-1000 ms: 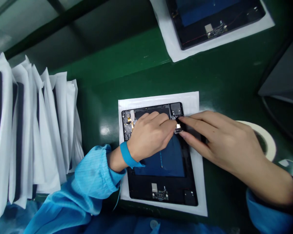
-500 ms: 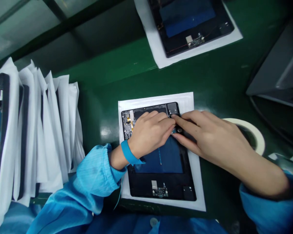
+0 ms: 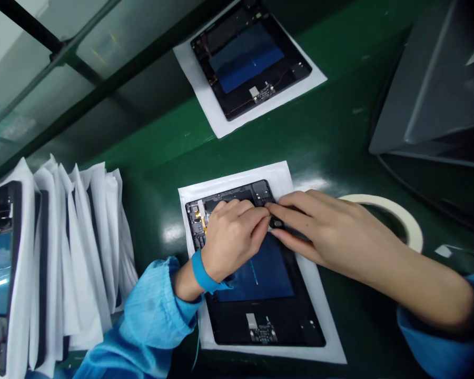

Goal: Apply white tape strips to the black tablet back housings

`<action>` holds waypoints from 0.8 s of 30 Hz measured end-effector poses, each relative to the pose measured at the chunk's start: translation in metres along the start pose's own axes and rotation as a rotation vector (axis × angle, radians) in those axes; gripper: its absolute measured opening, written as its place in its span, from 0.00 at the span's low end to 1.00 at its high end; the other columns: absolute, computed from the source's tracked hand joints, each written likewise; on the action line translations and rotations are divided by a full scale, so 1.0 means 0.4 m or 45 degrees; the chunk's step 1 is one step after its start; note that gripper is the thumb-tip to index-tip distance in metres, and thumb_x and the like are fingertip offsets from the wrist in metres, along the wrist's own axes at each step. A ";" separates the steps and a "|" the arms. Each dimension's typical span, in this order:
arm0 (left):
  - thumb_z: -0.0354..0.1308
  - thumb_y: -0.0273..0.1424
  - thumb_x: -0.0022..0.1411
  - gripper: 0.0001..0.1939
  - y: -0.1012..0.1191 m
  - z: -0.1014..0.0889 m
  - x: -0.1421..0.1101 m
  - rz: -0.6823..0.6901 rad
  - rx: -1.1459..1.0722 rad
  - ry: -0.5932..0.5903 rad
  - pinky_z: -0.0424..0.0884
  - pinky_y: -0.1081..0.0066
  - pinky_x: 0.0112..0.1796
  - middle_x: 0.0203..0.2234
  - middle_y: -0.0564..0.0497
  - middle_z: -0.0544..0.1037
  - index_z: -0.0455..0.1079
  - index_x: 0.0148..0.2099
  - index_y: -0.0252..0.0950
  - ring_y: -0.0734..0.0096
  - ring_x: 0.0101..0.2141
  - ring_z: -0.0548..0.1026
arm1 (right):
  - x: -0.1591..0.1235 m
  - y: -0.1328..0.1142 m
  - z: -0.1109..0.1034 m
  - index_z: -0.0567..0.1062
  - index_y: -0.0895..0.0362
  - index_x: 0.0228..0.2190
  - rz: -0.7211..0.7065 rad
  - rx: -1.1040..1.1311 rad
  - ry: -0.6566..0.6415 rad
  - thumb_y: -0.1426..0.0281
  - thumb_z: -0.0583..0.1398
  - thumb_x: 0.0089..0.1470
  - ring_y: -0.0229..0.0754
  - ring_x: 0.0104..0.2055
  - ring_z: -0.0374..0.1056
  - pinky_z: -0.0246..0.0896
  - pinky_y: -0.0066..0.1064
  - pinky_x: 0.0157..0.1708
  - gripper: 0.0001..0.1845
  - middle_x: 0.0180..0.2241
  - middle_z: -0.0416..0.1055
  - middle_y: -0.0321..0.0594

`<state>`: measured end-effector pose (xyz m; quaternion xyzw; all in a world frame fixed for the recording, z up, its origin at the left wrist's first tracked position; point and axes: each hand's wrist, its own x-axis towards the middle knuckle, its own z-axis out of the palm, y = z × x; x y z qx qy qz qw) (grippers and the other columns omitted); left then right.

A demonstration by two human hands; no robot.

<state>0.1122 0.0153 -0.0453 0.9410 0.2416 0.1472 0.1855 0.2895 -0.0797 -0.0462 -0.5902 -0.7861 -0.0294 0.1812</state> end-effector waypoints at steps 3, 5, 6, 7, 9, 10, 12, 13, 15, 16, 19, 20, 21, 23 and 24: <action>0.51 0.31 0.73 0.13 0.000 0.003 -0.001 0.009 -0.013 0.022 0.60 0.67 0.31 0.27 0.53 0.76 0.75 0.37 0.37 0.70 0.29 0.70 | 0.002 -0.004 -0.001 0.76 0.62 0.47 0.002 -0.023 -0.016 0.68 0.53 0.66 0.40 0.34 0.65 0.59 0.32 0.32 0.16 0.38 0.73 0.44; 0.51 0.32 0.73 0.13 -0.002 0.006 -0.003 0.014 -0.020 0.031 0.60 0.67 0.32 0.27 0.53 0.76 0.75 0.37 0.38 0.70 0.29 0.70 | 0.004 -0.007 -0.002 0.76 0.63 0.48 -0.002 -0.037 -0.027 0.68 0.53 0.65 0.40 0.34 0.65 0.59 0.33 0.33 0.17 0.38 0.72 0.44; 0.52 0.32 0.73 0.13 -0.003 0.007 -0.003 0.014 -0.022 0.034 0.60 0.67 0.32 0.27 0.53 0.76 0.75 0.38 0.38 0.70 0.29 0.71 | 0.006 -0.008 -0.003 0.76 0.64 0.48 -0.007 -0.051 -0.033 0.68 0.54 0.65 0.40 0.34 0.64 0.58 0.33 0.33 0.17 0.37 0.72 0.44; 0.51 0.32 0.73 0.13 -0.004 0.007 -0.004 0.014 -0.024 0.037 0.60 0.67 0.32 0.27 0.53 0.76 0.75 0.38 0.38 0.70 0.29 0.71 | 0.007 -0.009 -0.004 0.76 0.64 0.48 -0.013 -0.067 -0.037 0.68 0.54 0.65 0.41 0.34 0.64 0.58 0.33 0.34 0.17 0.37 0.72 0.43; 0.51 0.32 0.73 0.13 -0.006 0.007 -0.005 0.018 -0.023 0.038 0.61 0.67 0.32 0.27 0.53 0.76 0.75 0.38 0.38 0.70 0.29 0.71 | 0.008 -0.010 -0.005 0.76 0.64 0.47 -0.022 -0.106 -0.049 0.68 0.54 0.65 0.41 0.33 0.64 0.56 0.34 0.34 0.17 0.37 0.71 0.43; 0.51 0.32 0.73 0.13 -0.008 0.007 -0.006 0.023 -0.024 0.033 0.61 0.67 0.32 0.27 0.53 0.76 0.75 0.38 0.37 0.69 0.29 0.71 | 0.008 -0.010 -0.006 0.76 0.64 0.47 -0.026 -0.125 -0.052 0.68 0.54 0.65 0.41 0.33 0.63 0.56 0.34 0.33 0.17 0.36 0.71 0.43; 0.51 0.32 0.73 0.13 -0.011 0.007 -0.007 0.023 -0.030 0.022 0.62 0.68 0.33 0.27 0.52 0.76 0.75 0.38 0.37 0.69 0.29 0.71 | 0.007 -0.008 -0.007 0.76 0.64 0.47 -0.051 -0.152 -0.057 0.67 0.53 0.65 0.41 0.33 0.64 0.54 0.34 0.33 0.17 0.36 0.71 0.43; 0.51 0.32 0.72 0.13 -0.013 0.007 -0.008 0.018 -0.034 0.018 0.63 0.68 0.33 0.27 0.52 0.75 0.76 0.38 0.37 0.69 0.29 0.71 | 0.005 -0.006 -0.007 0.76 0.64 0.47 -0.070 -0.162 -0.058 0.67 0.53 0.65 0.41 0.33 0.64 0.54 0.34 0.33 0.18 0.36 0.71 0.43; 0.52 0.31 0.72 0.12 -0.016 0.006 -0.009 0.000 -0.037 0.018 0.64 0.68 0.33 0.26 0.52 0.74 0.76 0.39 0.36 0.70 0.29 0.71 | 0.001 -0.003 -0.006 0.77 0.63 0.47 -0.102 -0.180 -0.056 0.66 0.52 0.66 0.42 0.34 0.65 0.55 0.34 0.35 0.18 0.36 0.72 0.43; 0.52 0.31 0.72 0.12 -0.017 0.006 -0.010 -0.011 -0.034 0.015 0.64 0.68 0.34 0.26 0.52 0.74 0.76 0.39 0.36 0.70 0.29 0.71 | -0.002 -0.002 -0.005 0.76 0.63 0.47 -0.112 -0.190 -0.058 0.66 0.52 0.67 0.42 0.34 0.65 0.55 0.33 0.35 0.18 0.36 0.73 0.43; 0.53 0.30 0.71 0.11 -0.019 0.006 -0.010 -0.042 -0.019 -0.012 0.65 0.68 0.35 0.26 0.52 0.73 0.75 0.38 0.36 0.69 0.30 0.71 | -0.009 0.002 -0.001 0.76 0.61 0.48 -0.129 -0.232 -0.070 0.64 0.51 0.67 0.42 0.34 0.66 0.56 0.34 0.35 0.19 0.36 0.74 0.43; 0.53 0.30 0.71 0.11 -0.018 0.007 -0.010 -0.053 -0.018 -0.022 0.65 0.68 0.35 0.26 0.52 0.73 0.75 0.37 0.36 0.69 0.30 0.71 | -0.011 0.002 0.000 0.76 0.62 0.47 -0.144 -0.247 -0.069 0.63 0.51 0.68 0.42 0.34 0.66 0.56 0.34 0.35 0.20 0.36 0.74 0.42; 0.53 0.30 0.71 0.12 -0.018 0.008 -0.009 -0.060 -0.020 -0.031 0.65 0.68 0.35 0.26 0.52 0.73 0.75 0.37 0.36 0.69 0.30 0.71 | -0.012 0.002 -0.001 0.76 0.62 0.47 -0.164 -0.257 -0.063 0.63 0.51 0.68 0.43 0.34 0.66 0.57 0.35 0.34 0.20 0.35 0.73 0.42; 0.52 0.30 0.72 0.12 -0.016 0.010 -0.009 -0.076 -0.027 -0.049 0.65 0.68 0.36 0.27 0.52 0.73 0.75 0.37 0.36 0.69 0.31 0.71 | -0.012 0.001 -0.004 0.77 0.62 0.46 -0.201 -0.269 -0.047 0.64 0.52 0.67 0.43 0.33 0.65 0.57 0.36 0.34 0.19 0.34 0.73 0.42; 0.51 0.31 0.72 0.13 -0.016 0.011 -0.008 -0.083 -0.030 -0.058 0.65 0.68 0.36 0.27 0.52 0.73 0.75 0.37 0.37 0.69 0.32 0.71 | -0.012 -0.001 -0.007 0.77 0.62 0.45 -0.217 -0.276 -0.042 0.64 0.53 0.67 0.43 0.32 0.65 0.56 0.36 0.34 0.18 0.33 0.72 0.42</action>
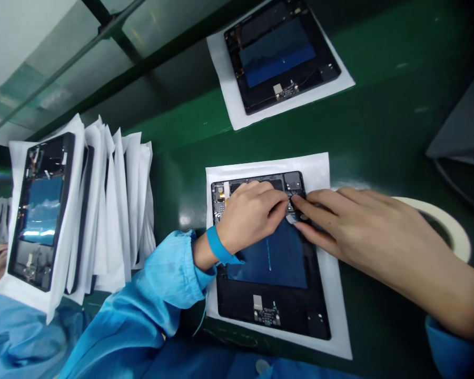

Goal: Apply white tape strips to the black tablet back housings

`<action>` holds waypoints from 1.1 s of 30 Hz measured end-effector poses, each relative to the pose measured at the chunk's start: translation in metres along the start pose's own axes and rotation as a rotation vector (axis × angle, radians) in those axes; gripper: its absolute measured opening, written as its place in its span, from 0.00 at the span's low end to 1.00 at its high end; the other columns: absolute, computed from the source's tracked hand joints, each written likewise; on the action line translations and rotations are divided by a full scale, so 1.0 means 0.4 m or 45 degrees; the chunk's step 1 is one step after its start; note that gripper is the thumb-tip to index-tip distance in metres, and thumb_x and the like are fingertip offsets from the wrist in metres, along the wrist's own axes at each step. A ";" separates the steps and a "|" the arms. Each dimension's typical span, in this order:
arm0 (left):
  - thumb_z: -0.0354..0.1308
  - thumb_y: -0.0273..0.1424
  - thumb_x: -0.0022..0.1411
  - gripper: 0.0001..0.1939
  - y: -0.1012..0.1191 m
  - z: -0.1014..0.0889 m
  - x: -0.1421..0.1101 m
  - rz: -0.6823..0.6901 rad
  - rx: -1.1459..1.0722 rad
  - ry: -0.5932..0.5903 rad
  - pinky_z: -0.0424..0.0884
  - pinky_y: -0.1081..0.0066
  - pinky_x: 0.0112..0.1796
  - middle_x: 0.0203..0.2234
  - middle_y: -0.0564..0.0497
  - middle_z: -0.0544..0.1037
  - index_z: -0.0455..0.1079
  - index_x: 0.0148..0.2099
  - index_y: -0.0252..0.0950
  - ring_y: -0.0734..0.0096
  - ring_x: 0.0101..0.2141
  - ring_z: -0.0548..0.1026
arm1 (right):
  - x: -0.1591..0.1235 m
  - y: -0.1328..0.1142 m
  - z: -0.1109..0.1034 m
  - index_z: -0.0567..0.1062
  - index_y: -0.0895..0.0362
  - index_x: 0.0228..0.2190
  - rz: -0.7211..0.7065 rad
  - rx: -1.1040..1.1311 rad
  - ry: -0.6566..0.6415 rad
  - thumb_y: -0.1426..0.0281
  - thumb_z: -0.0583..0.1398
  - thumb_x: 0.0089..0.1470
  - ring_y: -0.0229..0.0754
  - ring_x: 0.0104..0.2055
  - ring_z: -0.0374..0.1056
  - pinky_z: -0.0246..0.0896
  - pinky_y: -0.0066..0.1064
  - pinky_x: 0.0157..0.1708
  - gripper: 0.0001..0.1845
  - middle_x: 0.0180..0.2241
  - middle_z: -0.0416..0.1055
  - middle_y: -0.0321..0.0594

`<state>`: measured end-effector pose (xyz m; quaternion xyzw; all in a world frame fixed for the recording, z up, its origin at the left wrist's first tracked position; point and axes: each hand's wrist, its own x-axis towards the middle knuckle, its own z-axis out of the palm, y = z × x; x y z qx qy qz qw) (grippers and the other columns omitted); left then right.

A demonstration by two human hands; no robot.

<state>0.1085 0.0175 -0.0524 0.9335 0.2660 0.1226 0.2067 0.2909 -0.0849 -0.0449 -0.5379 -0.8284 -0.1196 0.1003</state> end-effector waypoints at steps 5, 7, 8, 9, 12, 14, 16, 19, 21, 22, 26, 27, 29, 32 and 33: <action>0.51 0.31 0.72 0.12 -0.001 0.005 0.002 0.009 -0.015 -0.040 0.65 0.68 0.38 0.29 0.51 0.74 0.75 0.40 0.36 0.68 0.33 0.71 | 0.007 -0.006 -0.015 0.78 0.61 0.43 -0.012 -0.002 -0.014 0.66 0.54 0.65 0.43 0.30 0.63 0.55 0.37 0.33 0.16 0.31 0.72 0.41; 0.52 0.30 0.72 0.11 -0.003 0.005 0.004 0.014 -0.029 -0.044 0.65 0.68 0.38 0.29 0.51 0.74 0.75 0.40 0.36 0.68 0.33 0.71 | 0.009 -0.006 -0.015 0.78 0.61 0.43 0.001 0.009 -0.030 0.66 0.53 0.65 0.43 0.30 0.64 0.55 0.37 0.33 0.16 0.31 0.72 0.41; 0.52 0.30 0.72 0.11 -0.004 0.004 0.005 0.013 -0.036 -0.044 0.65 0.68 0.38 0.29 0.51 0.74 0.75 0.39 0.36 0.68 0.33 0.71 | 0.008 -0.005 -0.014 0.78 0.61 0.43 0.009 0.028 -0.028 0.65 0.54 0.65 0.42 0.31 0.64 0.55 0.36 0.33 0.16 0.31 0.73 0.41; 0.52 0.30 0.71 0.11 -0.004 0.004 0.006 0.011 -0.043 -0.043 0.65 0.68 0.38 0.29 0.51 0.74 0.75 0.39 0.36 0.68 0.33 0.71 | 0.007 -0.003 -0.011 0.78 0.61 0.44 0.019 0.063 -0.017 0.65 0.55 0.65 0.42 0.31 0.65 0.56 0.36 0.32 0.15 0.33 0.74 0.41; 0.52 0.29 0.71 0.11 -0.005 0.002 0.009 0.006 -0.061 -0.037 0.65 0.68 0.38 0.28 0.52 0.73 0.75 0.38 0.36 0.68 0.32 0.71 | 0.000 0.004 -0.003 0.77 0.60 0.45 0.081 0.213 0.052 0.65 0.59 0.63 0.39 0.33 0.68 0.59 0.32 0.32 0.14 0.36 0.76 0.40; 0.52 0.29 0.71 0.11 -0.005 0.003 0.010 0.013 -0.065 -0.028 0.65 0.68 0.38 0.28 0.52 0.73 0.74 0.37 0.35 0.68 0.32 0.71 | -0.005 0.007 0.000 0.77 0.59 0.45 0.154 0.288 0.096 0.67 0.60 0.61 0.38 0.32 0.70 0.60 0.31 0.30 0.12 0.37 0.77 0.38; 0.52 0.29 0.71 0.11 -0.005 0.005 0.009 0.024 -0.061 -0.022 0.65 0.68 0.38 0.29 0.51 0.74 0.74 0.37 0.35 0.68 0.32 0.71 | -0.006 0.008 0.000 0.76 0.59 0.46 0.239 0.304 0.112 0.69 0.61 0.61 0.37 0.31 0.71 0.60 0.29 0.28 0.12 0.36 0.78 0.38; 0.51 0.30 0.72 0.12 -0.004 0.008 0.008 0.035 -0.042 -0.019 0.66 0.66 0.38 0.30 0.51 0.75 0.74 0.38 0.35 0.67 0.33 0.72 | 0.003 0.006 0.000 0.76 0.59 0.46 0.287 0.186 0.162 0.71 0.62 0.59 0.34 0.27 0.69 0.56 0.28 0.24 0.12 0.32 0.78 0.35; 0.50 0.30 0.72 0.13 -0.003 0.009 0.008 0.032 -0.027 -0.016 0.66 0.66 0.38 0.30 0.50 0.75 0.74 0.37 0.35 0.66 0.34 0.72 | 0.013 0.003 0.001 0.77 0.59 0.44 0.258 0.089 0.188 0.70 0.63 0.59 0.34 0.26 0.69 0.55 0.28 0.22 0.11 0.30 0.78 0.34; 0.50 0.31 0.72 0.14 -0.002 0.009 0.008 0.031 -0.019 -0.013 0.67 0.65 0.38 0.30 0.50 0.75 0.74 0.37 0.35 0.65 0.34 0.72 | 0.018 0.002 0.001 0.77 0.59 0.42 0.239 0.052 0.189 0.70 0.63 0.58 0.33 0.25 0.69 0.54 0.28 0.21 0.10 0.30 0.78 0.33; 0.49 0.30 0.73 0.14 -0.001 0.009 0.007 0.041 -0.007 -0.017 0.67 0.64 0.39 0.31 0.49 0.76 0.74 0.37 0.35 0.65 0.35 0.73 | 0.034 -0.003 -0.002 0.79 0.59 0.39 0.197 -0.039 0.157 0.69 0.65 0.58 0.32 0.25 0.69 0.54 0.27 0.21 0.07 0.28 0.77 0.32; 0.49 0.30 0.73 0.14 -0.001 0.009 0.006 0.041 -0.009 -0.020 0.67 0.64 0.40 0.31 0.49 0.76 0.74 0.37 0.35 0.65 0.36 0.73 | 0.035 -0.004 -0.003 0.80 0.59 0.38 0.192 -0.057 0.163 0.69 0.65 0.57 0.31 0.24 0.68 0.54 0.26 0.21 0.07 0.27 0.77 0.32; 0.48 0.31 0.73 0.14 -0.001 0.011 0.006 0.042 -0.013 -0.025 0.67 0.64 0.40 0.32 0.49 0.76 0.74 0.38 0.35 0.64 0.36 0.73 | 0.036 -0.006 -0.003 0.80 0.59 0.37 0.179 -0.085 0.183 0.70 0.66 0.56 0.31 0.23 0.67 0.54 0.26 0.20 0.06 0.27 0.77 0.31; 0.48 0.31 0.73 0.15 -0.002 0.013 0.006 0.047 -0.008 -0.021 0.67 0.64 0.39 0.32 0.49 0.76 0.74 0.38 0.35 0.64 0.36 0.73 | 0.035 -0.007 -0.001 0.80 0.59 0.35 0.162 -0.110 0.215 0.70 0.67 0.55 0.31 0.24 0.67 0.53 0.25 0.20 0.05 0.27 0.77 0.32; 0.48 0.31 0.73 0.15 -0.002 0.014 0.006 0.049 -0.006 -0.019 0.67 0.64 0.39 0.32 0.49 0.76 0.74 0.38 0.35 0.64 0.36 0.73 | 0.035 -0.007 0.000 0.80 0.60 0.35 0.161 -0.109 0.224 0.71 0.67 0.55 0.31 0.24 0.67 0.53 0.26 0.20 0.05 0.27 0.77 0.33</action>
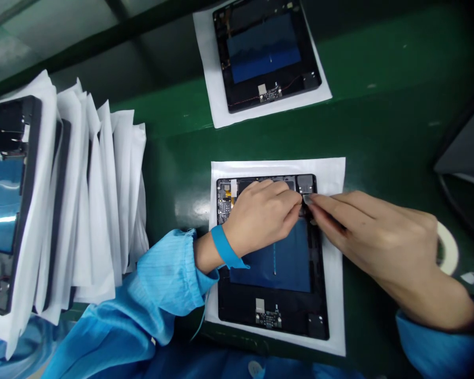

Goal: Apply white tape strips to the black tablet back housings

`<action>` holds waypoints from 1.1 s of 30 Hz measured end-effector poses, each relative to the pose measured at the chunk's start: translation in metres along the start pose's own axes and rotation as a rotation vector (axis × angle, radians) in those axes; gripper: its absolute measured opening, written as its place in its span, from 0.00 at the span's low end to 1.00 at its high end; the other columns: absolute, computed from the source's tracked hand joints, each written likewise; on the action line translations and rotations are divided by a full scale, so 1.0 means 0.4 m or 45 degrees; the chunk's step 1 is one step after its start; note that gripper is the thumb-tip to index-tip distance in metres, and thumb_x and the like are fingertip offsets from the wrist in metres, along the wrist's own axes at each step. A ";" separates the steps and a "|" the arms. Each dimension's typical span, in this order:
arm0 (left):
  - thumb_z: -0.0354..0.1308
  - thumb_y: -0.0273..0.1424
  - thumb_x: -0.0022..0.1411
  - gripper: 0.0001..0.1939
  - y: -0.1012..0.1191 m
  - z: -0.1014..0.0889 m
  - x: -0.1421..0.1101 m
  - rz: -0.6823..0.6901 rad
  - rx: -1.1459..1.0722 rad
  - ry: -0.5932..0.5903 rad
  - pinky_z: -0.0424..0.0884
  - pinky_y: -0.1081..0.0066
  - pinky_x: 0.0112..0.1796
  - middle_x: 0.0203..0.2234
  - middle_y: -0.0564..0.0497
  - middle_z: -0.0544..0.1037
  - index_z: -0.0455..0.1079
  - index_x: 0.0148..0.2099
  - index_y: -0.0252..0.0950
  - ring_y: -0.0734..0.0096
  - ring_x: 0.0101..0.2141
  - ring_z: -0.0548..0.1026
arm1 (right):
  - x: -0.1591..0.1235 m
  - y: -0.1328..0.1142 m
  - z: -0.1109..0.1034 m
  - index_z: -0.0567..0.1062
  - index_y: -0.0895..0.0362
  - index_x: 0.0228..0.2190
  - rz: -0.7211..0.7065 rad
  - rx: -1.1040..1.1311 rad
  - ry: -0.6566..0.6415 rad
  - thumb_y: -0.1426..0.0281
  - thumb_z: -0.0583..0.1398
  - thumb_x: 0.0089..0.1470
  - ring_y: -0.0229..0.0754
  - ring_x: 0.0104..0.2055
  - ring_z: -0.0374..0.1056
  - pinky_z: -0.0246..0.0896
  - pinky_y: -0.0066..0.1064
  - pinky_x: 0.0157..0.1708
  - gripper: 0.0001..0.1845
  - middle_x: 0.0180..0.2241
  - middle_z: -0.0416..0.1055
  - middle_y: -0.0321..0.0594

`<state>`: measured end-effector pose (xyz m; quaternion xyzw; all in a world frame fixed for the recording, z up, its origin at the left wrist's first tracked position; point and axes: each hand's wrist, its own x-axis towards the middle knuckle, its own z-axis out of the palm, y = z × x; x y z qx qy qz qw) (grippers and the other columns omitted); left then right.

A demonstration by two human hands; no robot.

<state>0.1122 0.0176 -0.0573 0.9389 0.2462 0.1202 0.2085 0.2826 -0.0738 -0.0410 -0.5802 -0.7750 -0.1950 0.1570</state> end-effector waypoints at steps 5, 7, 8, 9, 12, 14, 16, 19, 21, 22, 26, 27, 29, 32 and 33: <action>0.49 0.31 0.73 0.14 0.001 -0.001 0.001 0.007 -0.001 -0.003 0.68 0.64 0.39 0.31 0.49 0.75 0.74 0.38 0.35 0.65 0.36 0.73 | -0.003 0.002 0.003 0.80 0.61 0.35 -0.010 0.030 0.009 0.72 0.67 0.54 0.32 0.24 0.66 0.53 0.26 0.20 0.06 0.26 0.76 0.33; 0.48 0.31 0.73 0.14 0.001 -0.002 0.001 0.004 0.000 -0.013 0.68 0.64 0.39 0.31 0.49 0.75 0.74 0.38 0.35 0.64 0.36 0.73 | -0.005 0.003 0.004 0.80 0.60 0.36 -0.025 0.032 -0.008 0.72 0.68 0.53 0.33 0.24 0.66 0.53 0.27 0.20 0.07 0.26 0.76 0.32; 0.48 0.31 0.73 0.14 0.002 -0.003 0.001 0.001 0.000 -0.017 0.68 0.64 0.39 0.31 0.49 0.75 0.74 0.38 0.35 0.64 0.36 0.73 | -0.006 0.003 0.005 0.80 0.60 0.36 -0.029 0.032 -0.013 0.72 0.68 0.53 0.33 0.24 0.66 0.53 0.27 0.20 0.07 0.26 0.76 0.32; 0.48 0.31 0.73 0.15 0.002 -0.004 0.002 -0.002 -0.001 -0.020 0.68 0.64 0.39 0.31 0.49 0.75 0.74 0.38 0.35 0.64 0.36 0.73 | -0.007 0.004 0.005 0.80 0.60 0.36 -0.033 0.031 -0.013 0.72 0.68 0.53 0.33 0.24 0.66 0.52 0.27 0.20 0.07 0.26 0.75 0.32; 0.49 0.31 0.74 0.14 0.003 -0.005 0.002 -0.002 0.000 -0.032 0.67 0.64 0.40 0.31 0.49 0.74 0.74 0.38 0.35 0.64 0.37 0.73 | -0.007 0.003 0.006 0.79 0.60 0.35 -0.039 0.015 -0.006 0.71 0.67 0.54 0.33 0.23 0.65 0.52 0.27 0.20 0.06 0.26 0.75 0.33; 0.49 0.31 0.73 0.14 0.003 -0.005 0.002 0.000 0.007 -0.034 0.67 0.64 0.40 0.31 0.49 0.74 0.74 0.38 0.35 0.64 0.37 0.73 | -0.006 0.003 0.006 0.79 0.60 0.35 -0.041 0.000 -0.010 0.71 0.67 0.54 0.32 0.23 0.65 0.51 0.27 0.20 0.05 0.26 0.75 0.33; 0.49 0.31 0.73 0.14 0.003 -0.003 0.002 0.003 0.012 -0.023 0.67 0.64 0.39 0.30 0.49 0.74 0.74 0.38 0.35 0.64 0.36 0.73 | -0.006 0.003 0.006 0.80 0.59 0.34 -0.043 -0.010 -0.014 0.71 0.67 0.54 0.32 0.23 0.65 0.51 0.27 0.20 0.05 0.25 0.75 0.33; 0.49 0.30 0.73 0.14 0.002 0.000 0.000 0.015 0.015 0.016 0.67 0.64 0.39 0.30 0.49 0.75 0.74 0.37 0.34 0.64 0.35 0.73 | -0.006 0.002 0.005 0.80 0.59 0.34 -0.049 -0.023 -0.042 0.71 0.66 0.55 0.32 0.23 0.65 0.52 0.27 0.20 0.05 0.26 0.75 0.32; 0.50 0.30 0.73 0.14 0.002 0.001 0.000 0.022 0.018 0.034 0.67 0.64 0.38 0.30 0.49 0.75 0.74 0.37 0.34 0.64 0.35 0.73 | -0.006 0.001 0.005 0.80 0.59 0.34 -0.040 -0.033 -0.042 0.70 0.66 0.55 0.32 0.23 0.65 0.51 0.27 0.20 0.05 0.26 0.75 0.32; 0.49 0.30 0.73 0.14 0.002 0.001 -0.001 0.023 0.018 0.035 0.67 0.64 0.38 0.31 0.49 0.75 0.74 0.37 0.34 0.64 0.35 0.73 | -0.006 0.001 0.005 0.80 0.59 0.34 -0.035 -0.036 -0.041 0.70 0.66 0.55 0.32 0.22 0.64 0.51 0.27 0.20 0.04 0.26 0.75 0.32; 0.49 0.30 0.73 0.14 0.002 -0.001 0.000 0.017 0.016 0.009 0.67 0.64 0.39 0.31 0.49 0.75 0.74 0.38 0.34 0.64 0.36 0.73 | -0.005 -0.001 0.005 0.80 0.58 0.34 -0.030 -0.037 -0.054 0.71 0.66 0.55 0.32 0.22 0.64 0.51 0.28 0.20 0.03 0.26 0.75 0.32; 0.49 0.31 0.73 0.14 0.002 -0.002 0.000 0.018 0.015 0.007 0.67 0.64 0.39 0.31 0.49 0.75 0.74 0.38 0.34 0.64 0.36 0.73 | -0.005 -0.001 0.005 0.80 0.58 0.34 -0.035 -0.033 -0.060 0.71 0.66 0.55 0.32 0.23 0.64 0.51 0.28 0.20 0.04 0.26 0.75 0.32; 0.49 0.31 0.73 0.14 0.002 -0.002 0.001 0.022 0.013 0.007 0.67 0.63 0.38 0.31 0.49 0.75 0.74 0.37 0.34 0.64 0.36 0.73 | -0.005 0.000 0.005 0.80 0.59 0.35 -0.038 -0.028 -0.054 0.71 0.66 0.55 0.32 0.23 0.64 0.51 0.28 0.20 0.06 0.26 0.75 0.32; 0.49 0.30 0.73 0.14 0.001 0.001 0.002 0.031 0.014 0.030 0.66 0.64 0.38 0.30 0.49 0.75 0.74 0.37 0.34 0.64 0.35 0.73 | -0.003 0.000 0.006 0.80 0.59 0.36 -0.037 -0.040 -0.058 0.71 0.66 0.55 0.32 0.23 0.64 0.51 0.28 0.21 0.06 0.26 0.75 0.32; 0.49 0.30 0.73 0.14 0.001 0.002 0.002 0.032 0.016 0.041 0.66 0.64 0.38 0.30 0.49 0.75 0.74 0.37 0.34 0.64 0.35 0.72 | -0.002 0.000 0.006 0.80 0.59 0.35 -0.036 -0.046 -0.068 0.71 0.66 0.55 0.32 0.23 0.64 0.51 0.27 0.21 0.05 0.26 0.76 0.32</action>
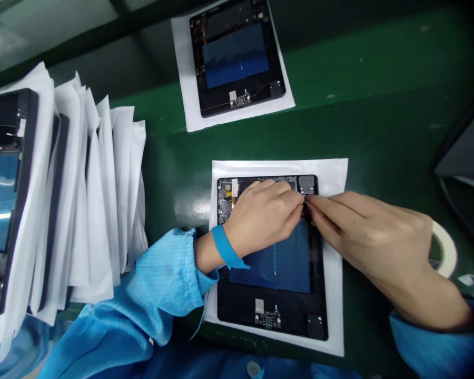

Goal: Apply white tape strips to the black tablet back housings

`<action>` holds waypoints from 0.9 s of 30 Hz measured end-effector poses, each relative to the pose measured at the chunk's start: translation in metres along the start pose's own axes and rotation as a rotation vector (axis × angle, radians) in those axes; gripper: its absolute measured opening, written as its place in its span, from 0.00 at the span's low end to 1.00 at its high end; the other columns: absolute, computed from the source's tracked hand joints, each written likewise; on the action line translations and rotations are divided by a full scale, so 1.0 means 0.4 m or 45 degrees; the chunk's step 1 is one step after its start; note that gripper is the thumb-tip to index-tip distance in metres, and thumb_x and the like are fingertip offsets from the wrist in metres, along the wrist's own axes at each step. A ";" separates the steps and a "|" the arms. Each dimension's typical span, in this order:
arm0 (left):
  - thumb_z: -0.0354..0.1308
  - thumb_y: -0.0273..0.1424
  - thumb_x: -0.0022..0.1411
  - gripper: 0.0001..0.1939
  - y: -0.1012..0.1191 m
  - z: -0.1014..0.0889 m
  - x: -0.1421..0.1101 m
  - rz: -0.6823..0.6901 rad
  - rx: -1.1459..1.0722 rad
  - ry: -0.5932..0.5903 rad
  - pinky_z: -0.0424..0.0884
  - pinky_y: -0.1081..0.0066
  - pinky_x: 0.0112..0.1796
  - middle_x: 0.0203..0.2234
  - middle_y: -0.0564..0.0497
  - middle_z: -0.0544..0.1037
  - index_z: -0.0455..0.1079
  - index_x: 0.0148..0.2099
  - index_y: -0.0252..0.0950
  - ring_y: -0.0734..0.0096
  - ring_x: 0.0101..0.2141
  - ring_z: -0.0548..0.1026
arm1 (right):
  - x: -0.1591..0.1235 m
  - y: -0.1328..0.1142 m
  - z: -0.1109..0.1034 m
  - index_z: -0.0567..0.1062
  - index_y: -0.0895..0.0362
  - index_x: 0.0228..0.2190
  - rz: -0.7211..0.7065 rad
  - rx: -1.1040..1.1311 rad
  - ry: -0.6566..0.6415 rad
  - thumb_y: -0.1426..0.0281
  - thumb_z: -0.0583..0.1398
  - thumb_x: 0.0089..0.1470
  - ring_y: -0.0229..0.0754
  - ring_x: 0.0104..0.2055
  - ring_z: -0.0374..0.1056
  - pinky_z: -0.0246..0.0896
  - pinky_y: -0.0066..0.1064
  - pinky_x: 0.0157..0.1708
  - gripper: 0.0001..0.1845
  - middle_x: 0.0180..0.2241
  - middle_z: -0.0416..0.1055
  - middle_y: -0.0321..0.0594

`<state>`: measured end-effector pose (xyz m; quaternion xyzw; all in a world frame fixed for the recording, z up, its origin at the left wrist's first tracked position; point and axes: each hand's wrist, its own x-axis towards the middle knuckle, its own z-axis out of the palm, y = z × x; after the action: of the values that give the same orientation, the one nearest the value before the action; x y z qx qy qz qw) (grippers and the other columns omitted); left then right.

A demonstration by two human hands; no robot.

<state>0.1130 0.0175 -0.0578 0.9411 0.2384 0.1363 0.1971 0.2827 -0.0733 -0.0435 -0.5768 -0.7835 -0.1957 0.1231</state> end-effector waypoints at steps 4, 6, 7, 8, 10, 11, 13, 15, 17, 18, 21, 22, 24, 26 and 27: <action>0.49 0.31 0.73 0.15 -0.001 0.003 -0.002 0.004 0.006 0.027 0.66 0.64 0.38 0.30 0.49 0.75 0.74 0.37 0.34 0.64 0.35 0.72 | 0.001 -0.003 0.005 0.80 0.57 0.33 0.040 -0.004 0.040 0.69 0.63 0.59 0.32 0.22 0.63 0.48 0.27 0.21 0.05 0.25 0.74 0.30; 0.48 0.31 0.73 0.15 0.000 0.004 -0.002 0.000 0.008 0.030 0.66 0.65 0.38 0.31 0.49 0.75 0.74 0.37 0.34 0.65 0.35 0.72 | -0.001 -0.004 0.008 0.80 0.57 0.32 0.045 -0.004 0.043 0.69 0.62 0.60 0.31 0.22 0.62 0.48 0.27 0.21 0.07 0.25 0.75 0.30; 0.48 0.31 0.73 0.15 0.000 0.004 -0.003 -0.003 0.010 0.030 0.66 0.65 0.38 0.31 0.49 0.75 0.74 0.37 0.34 0.65 0.35 0.72 | -0.002 -0.005 0.009 0.80 0.56 0.32 0.041 -0.003 0.032 0.69 0.62 0.61 0.31 0.23 0.62 0.47 0.27 0.21 0.07 0.25 0.75 0.30; 0.48 0.31 0.73 0.15 0.000 0.004 -0.003 -0.006 0.011 0.029 0.66 0.65 0.38 0.31 0.49 0.75 0.74 0.37 0.34 0.65 0.35 0.72 | -0.004 -0.005 0.009 0.80 0.56 0.32 0.034 0.000 0.014 0.69 0.62 0.61 0.31 0.23 0.63 0.48 0.27 0.22 0.07 0.26 0.75 0.30; 0.48 0.31 0.73 0.15 0.001 0.003 -0.002 -0.007 0.012 0.028 0.66 0.65 0.38 0.31 0.49 0.75 0.74 0.37 0.35 0.65 0.35 0.72 | -0.006 -0.005 0.008 0.80 0.57 0.33 0.021 0.009 -0.008 0.70 0.62 0.60 0.31 0.24 0.63 0.48 0.28 0.22 0.06 0.27 0.75 0.31; 0.48 0.31 0.73 0.15 0.001 0.003 -0.002 -0.004 0.012 0.027 0.66 0.65 0.38 0.30 0.49 0.75 0.74 0.37 0.35 0.65 0.35 0.72 | -0.006 -0.006 0.007 0.80 0.57 0.34 0.017 0.012 -0.018 0.70 0.62 0.60 0.31 0.24 0.63 0.48 0.28 0.22 0.06 0.27 0.75 0.31; 0.48 0.31 0.73 0.15 0.001 0.002 -0.001 0.001 0.011 0.024 0.66 0.65 0.38 0.30 0.49 0.75 0.74 0.37 0.35 0.65 0.35 0.72 | -0.005 -0.006 0.002 0.79 0.58 0.34 0.016 0.010 -0.049 0.70 0.61 0.61 0.32 0.25 0.62 0.47 0.29 0.23 0.06 0.27 0.74 0.32; 0.49 0.31 0.73 0.15 0.000 0.000 0.000 -0.004 0.010 0.013 0.66 0.65 0.38 0.30 0.50 0.75 0.74 0.37 0.35 0.65 0.34 0.72 | -0.002 -0.008 -0.004 0.79 0.57 0.34 0.020 0.000 -0.102 0.70 0.60 0.62 0.33 0.25 0.62 0.46 0.30 0.24 0.07 0.27 0.74 0.32; 0.49 0.31 0.73 0.14 0.000 -0.001 0.001 -0.020 0.011 -0.007 0.65 0.65 0.38 0.30 0.50 0.75 0.74 0.37 0.35 0.65 0.34 0.72 | 0.002 -0.011 -0.012 0.78 0.57 0.33 0.006 -0.009 -0.126 0.72 0.59 0.62 0.34 0.25 0.60 0.45 0.31 0.24 0.08 0.26 0.72 0.33; 0.50 0.31 0.72 0.14 -0.001 -0.002 0.002 -0.030 0.009 -0.017 0.65 0.65 0.38 0.30 0.50 0.75 0.74 0.37 0.35 0.65 0.34 0.72 | 0.002 -0.012 -0.015 0.78 0.58 0.33 -0.007 -0.018 -0.137 0.73 0.58 0.61 0.35 0.25 0.60 0.46 0.31 0.25 0.07 0.25 0.71 0.33; 0.51 0.31 0.72 0.13 -0.002 -0.002 0.001 -0.047 -0.011 -0.031 0.65 0.66 0.38 0.30 0.50 0.75 0.74 0.36 0.35 0.66 0.34 0.71 | -0.008 -0.017 -0.021 0.78 0.60 0.41 -0.044 -0.047 -0.193 0.73 0.57 0.61 0.38 0.28 0.60 0.49 0.33 0.29 0.10 0.27 0.71 0.37; 0.51 0.31 0.72 0.13 -0.003 -0.003 0.001 -0.050 -0.023 -0.026 0.65 0.66 0.38 0.30 0.51 0.75 0.74 0.36 0.35 0.67 0.33 0.71 | -0.015 -0.018 -0.020 0.77 0.61 0.45 -0.043 -0.047 -0.231 0.72 0.57 0.62 0.40 0.29 0.61 0.50 0.34 0.30 0.13 0.29 0.72 0.39; 0.51 0.30 0.72 0.13 -0.004 -0.003 -0.001 -0.052 -0.042 -0.006 0.65 0.67 0.37 0.30 0.51 0.74 0.73 0.35 0.35 0.67 0.33 0.70 | -0.032 -0.019 -0.016 0.75 0.63 0.51 -0.016 0.004 -0.261 0.69 0.55 0.64 0.42 0.33 0.63 0.54 0.35 0.34 0.18 0.35 0.74 0.43; 0.52 0.30 0.72 0.12 -0.005 -0.004 -0.002 -0.050 -0.056 0.014 0.65 0.67 0.37 0.29 0.52 0.73 0.73 0.35 0.35 0.68 0.32 0.70 | -0.048 -0.017 -0.009 0.73 0.63 0.53 0.026 0.111 -0.225 0.67 0.54 0.64 0.43 0.37 0.65 0.58 0.36 0.38 0.20 0.40 0.74 0.45; 0.52 0.30 0.72 0.12 -0.005 -0.005 -0.002 -0.045 -0.063 0.022 0.65 0.67 0.37 0.28 0.52 0.73 0.73 0.36 0.35 0.68 0.32 0.70 | -0.054 -0.016 -0.006 0.73 0.62 0.53 0.035 0.162 -0.198 0.67 0.54 0.64 0.44 0.38 0.65 0.59 0.36 0.40 0.20 0.41 0.74 0.46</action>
<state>0.1106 0.0193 -0.0570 0.9304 0.2533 0.1466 0.2205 0.2830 -0.0947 -0.0514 -0.5920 -0.7936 -0.0983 0.1009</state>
